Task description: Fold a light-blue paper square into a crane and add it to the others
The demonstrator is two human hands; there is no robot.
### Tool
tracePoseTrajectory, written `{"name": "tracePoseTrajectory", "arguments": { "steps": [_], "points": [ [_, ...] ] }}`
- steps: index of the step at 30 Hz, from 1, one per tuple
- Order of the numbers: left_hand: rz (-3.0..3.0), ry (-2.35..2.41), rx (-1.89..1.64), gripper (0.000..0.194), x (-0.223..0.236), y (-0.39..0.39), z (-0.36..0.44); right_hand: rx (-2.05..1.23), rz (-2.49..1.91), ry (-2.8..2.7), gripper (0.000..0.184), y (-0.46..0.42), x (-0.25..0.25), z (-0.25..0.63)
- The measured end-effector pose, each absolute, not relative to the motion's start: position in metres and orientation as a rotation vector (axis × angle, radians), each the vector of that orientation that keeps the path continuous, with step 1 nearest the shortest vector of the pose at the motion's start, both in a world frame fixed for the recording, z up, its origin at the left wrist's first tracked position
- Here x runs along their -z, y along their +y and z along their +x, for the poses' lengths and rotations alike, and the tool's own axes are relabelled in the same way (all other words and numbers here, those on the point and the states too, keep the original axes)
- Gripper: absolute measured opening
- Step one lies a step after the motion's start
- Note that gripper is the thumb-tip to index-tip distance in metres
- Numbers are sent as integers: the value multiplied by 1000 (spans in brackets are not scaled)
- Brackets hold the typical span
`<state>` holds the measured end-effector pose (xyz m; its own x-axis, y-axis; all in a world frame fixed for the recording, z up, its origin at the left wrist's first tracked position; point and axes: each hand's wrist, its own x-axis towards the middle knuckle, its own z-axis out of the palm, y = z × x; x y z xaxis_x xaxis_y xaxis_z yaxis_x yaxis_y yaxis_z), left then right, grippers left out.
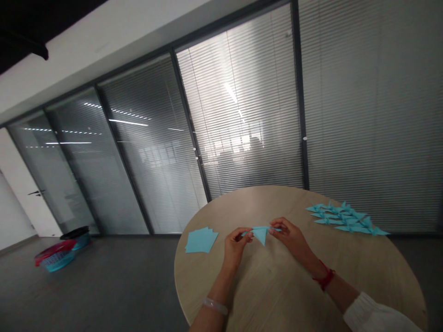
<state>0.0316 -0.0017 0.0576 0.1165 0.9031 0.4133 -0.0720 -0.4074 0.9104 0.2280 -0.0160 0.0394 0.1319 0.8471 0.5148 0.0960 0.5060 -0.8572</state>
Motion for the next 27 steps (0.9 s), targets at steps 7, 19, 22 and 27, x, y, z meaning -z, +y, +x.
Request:
{"name": "tracePoseTrajectory", "arguments": {
  "steps": [7, 19, 22, 27],
  "points": [
    [1453, 742, -1457, 44, -58, -3, 36, -626, -1008, -1460, 23, -21, -43, 227],
    [1357, 785, -1492, 51, -63, -3, 30, -593, -1034, -1351, 22, -22, -48, 230],
    [1347, 799, -1490, 50, -64, -4, 29, -601, -1028, -1346, 22, -21, -47, 231],
    [1325, 816, -1480, 47, -65, -5, 27, -597, -1035, -1327, 22, -20, -46, 231]
  ]
}}
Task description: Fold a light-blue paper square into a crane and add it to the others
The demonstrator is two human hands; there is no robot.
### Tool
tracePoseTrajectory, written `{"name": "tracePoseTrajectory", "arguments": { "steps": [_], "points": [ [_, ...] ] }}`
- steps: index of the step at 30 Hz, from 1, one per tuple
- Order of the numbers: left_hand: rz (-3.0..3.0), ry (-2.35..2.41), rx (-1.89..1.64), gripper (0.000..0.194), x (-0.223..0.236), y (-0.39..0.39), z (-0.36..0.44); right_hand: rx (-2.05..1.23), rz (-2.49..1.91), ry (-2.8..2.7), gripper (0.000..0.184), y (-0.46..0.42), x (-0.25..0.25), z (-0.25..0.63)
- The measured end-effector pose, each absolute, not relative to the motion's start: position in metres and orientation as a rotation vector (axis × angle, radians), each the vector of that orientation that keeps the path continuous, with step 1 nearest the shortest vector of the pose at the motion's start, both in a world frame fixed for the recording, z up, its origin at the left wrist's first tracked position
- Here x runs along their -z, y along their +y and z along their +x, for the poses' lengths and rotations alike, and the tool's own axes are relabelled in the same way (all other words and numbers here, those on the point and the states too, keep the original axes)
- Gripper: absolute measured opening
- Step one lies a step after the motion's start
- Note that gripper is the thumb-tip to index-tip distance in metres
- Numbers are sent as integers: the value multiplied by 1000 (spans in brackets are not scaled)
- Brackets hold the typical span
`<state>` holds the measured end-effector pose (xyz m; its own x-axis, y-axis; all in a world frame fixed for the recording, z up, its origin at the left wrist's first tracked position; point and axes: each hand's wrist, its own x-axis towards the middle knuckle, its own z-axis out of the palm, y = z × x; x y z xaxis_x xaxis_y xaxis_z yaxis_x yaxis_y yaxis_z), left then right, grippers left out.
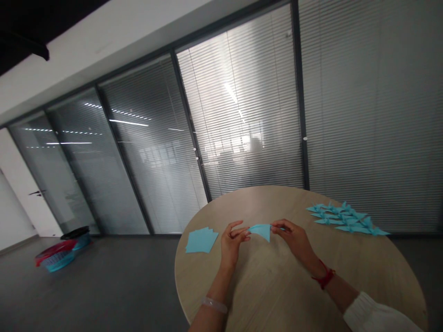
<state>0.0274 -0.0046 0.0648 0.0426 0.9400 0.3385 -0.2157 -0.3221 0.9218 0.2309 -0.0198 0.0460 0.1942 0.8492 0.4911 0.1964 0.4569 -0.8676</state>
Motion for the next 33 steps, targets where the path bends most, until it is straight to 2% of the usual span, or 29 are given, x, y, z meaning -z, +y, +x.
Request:
{"name": "tracePoseTrajectory", "arguments": {
  "steps": [5, 11, 17, 33],
  "points": [
    [1332, 820, -1465, 36, -65, -4, 27, -614, -1034, -1327, 24, -21, -48, 231],
    [1399, 751, -1357, 42, -64, -6, 32, -626, -1022, -1361, 22, -23, -48, 228],
    [1375, 816, -1390, 29, -64, -6, 32, -655, -1004, -1431, 21, -21, -46, 228],
    [1276, 832, -1472, 39, -66, -2, 25, -716, -943, -1263, 29, -23, -52, 232]
  ]
}}
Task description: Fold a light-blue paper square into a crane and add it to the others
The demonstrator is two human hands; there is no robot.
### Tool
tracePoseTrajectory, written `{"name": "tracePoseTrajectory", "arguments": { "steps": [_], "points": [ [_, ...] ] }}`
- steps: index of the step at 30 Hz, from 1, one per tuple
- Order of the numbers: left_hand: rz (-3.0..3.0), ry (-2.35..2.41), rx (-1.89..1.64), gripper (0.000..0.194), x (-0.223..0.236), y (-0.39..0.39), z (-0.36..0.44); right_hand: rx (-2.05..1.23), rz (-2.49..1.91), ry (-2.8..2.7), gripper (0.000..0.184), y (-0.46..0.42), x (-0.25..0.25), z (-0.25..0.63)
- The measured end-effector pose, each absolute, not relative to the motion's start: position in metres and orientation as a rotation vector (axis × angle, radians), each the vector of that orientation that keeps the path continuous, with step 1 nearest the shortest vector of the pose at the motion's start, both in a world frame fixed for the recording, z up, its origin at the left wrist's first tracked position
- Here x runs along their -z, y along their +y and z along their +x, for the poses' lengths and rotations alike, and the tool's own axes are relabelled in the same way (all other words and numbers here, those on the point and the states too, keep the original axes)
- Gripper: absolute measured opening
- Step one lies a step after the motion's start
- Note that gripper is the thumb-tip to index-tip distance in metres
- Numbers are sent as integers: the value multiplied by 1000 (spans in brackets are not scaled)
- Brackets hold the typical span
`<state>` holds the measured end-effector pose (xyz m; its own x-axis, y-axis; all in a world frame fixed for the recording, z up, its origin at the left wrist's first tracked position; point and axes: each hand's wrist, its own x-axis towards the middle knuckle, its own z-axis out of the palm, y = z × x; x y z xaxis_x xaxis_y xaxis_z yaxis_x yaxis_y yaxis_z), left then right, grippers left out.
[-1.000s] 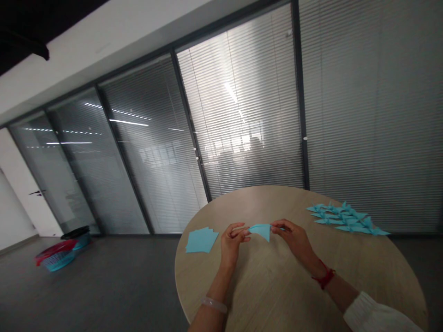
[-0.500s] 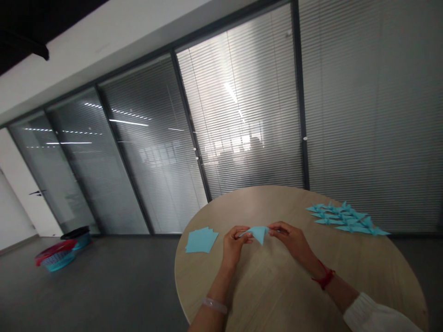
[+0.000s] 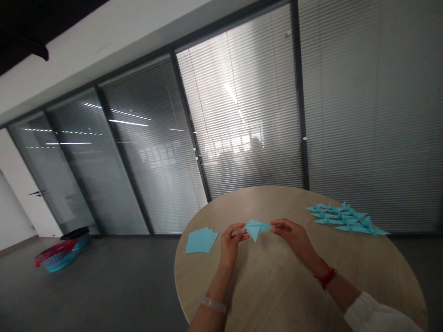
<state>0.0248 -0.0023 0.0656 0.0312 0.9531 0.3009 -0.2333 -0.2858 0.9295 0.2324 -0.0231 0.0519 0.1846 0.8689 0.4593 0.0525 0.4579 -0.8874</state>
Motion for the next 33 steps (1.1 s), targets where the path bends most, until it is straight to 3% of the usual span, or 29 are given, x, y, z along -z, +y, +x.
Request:
{"name": "tracePoseTrajectory", "arguments": {
  "steps": [14, 20, 27, 33],
  "points": [
    [1284, 795, -1456, 39, -63, 0, 24, -701, -965, -1236, 33, -21, -51, 235],
    [1097, 738, -1356, 65, -58, -1, 29, -565, -1006, -1223, 30, -24, -51, 234],
    [1116, 734, -1259, 76, -55, -7, 34, -473, -983, -1525, 20, -27, -46, 223],
    [1280, 759, -1243, 91, -56, -7, 32, -600, -1020, -1472, 34, -24, -44, 226]
  ]
}}
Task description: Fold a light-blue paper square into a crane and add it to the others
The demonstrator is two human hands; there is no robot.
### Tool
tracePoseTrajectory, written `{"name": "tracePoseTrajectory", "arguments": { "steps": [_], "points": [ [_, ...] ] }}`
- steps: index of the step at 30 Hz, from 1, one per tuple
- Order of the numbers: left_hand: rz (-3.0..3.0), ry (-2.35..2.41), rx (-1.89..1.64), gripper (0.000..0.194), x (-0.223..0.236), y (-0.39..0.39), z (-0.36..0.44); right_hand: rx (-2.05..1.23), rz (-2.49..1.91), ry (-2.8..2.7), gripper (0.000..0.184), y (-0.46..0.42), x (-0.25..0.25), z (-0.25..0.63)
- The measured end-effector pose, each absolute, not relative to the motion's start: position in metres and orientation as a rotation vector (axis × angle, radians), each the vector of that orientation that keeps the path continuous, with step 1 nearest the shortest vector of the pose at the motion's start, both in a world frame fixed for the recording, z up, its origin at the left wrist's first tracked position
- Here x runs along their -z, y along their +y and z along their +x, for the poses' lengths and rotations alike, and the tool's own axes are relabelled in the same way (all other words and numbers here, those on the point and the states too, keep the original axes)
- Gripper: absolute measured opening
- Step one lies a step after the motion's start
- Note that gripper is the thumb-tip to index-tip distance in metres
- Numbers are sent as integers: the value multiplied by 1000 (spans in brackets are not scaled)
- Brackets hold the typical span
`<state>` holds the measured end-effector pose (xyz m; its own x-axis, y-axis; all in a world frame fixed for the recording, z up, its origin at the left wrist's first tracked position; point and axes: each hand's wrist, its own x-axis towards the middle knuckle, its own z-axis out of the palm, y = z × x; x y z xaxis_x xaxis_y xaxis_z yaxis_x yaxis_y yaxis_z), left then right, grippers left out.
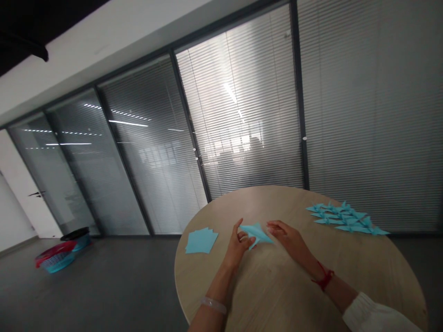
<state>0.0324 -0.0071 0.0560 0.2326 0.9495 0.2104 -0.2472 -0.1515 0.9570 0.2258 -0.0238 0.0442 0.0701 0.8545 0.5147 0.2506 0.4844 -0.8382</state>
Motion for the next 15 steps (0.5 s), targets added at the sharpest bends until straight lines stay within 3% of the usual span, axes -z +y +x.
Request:
{"name": "tracePoseTrajectory", "arguments": {
  "steps": [7, 15],
  "points": [
    [1451, 700, -1079, 98, -60, -10, 28, -917, -979, -1340, 50, -12, -37, 229],
    [1441, 618, -1078, 92, -60, -12, 29, -1111, -920, -1260, 38, -15, -44, 228]
  ]
}}
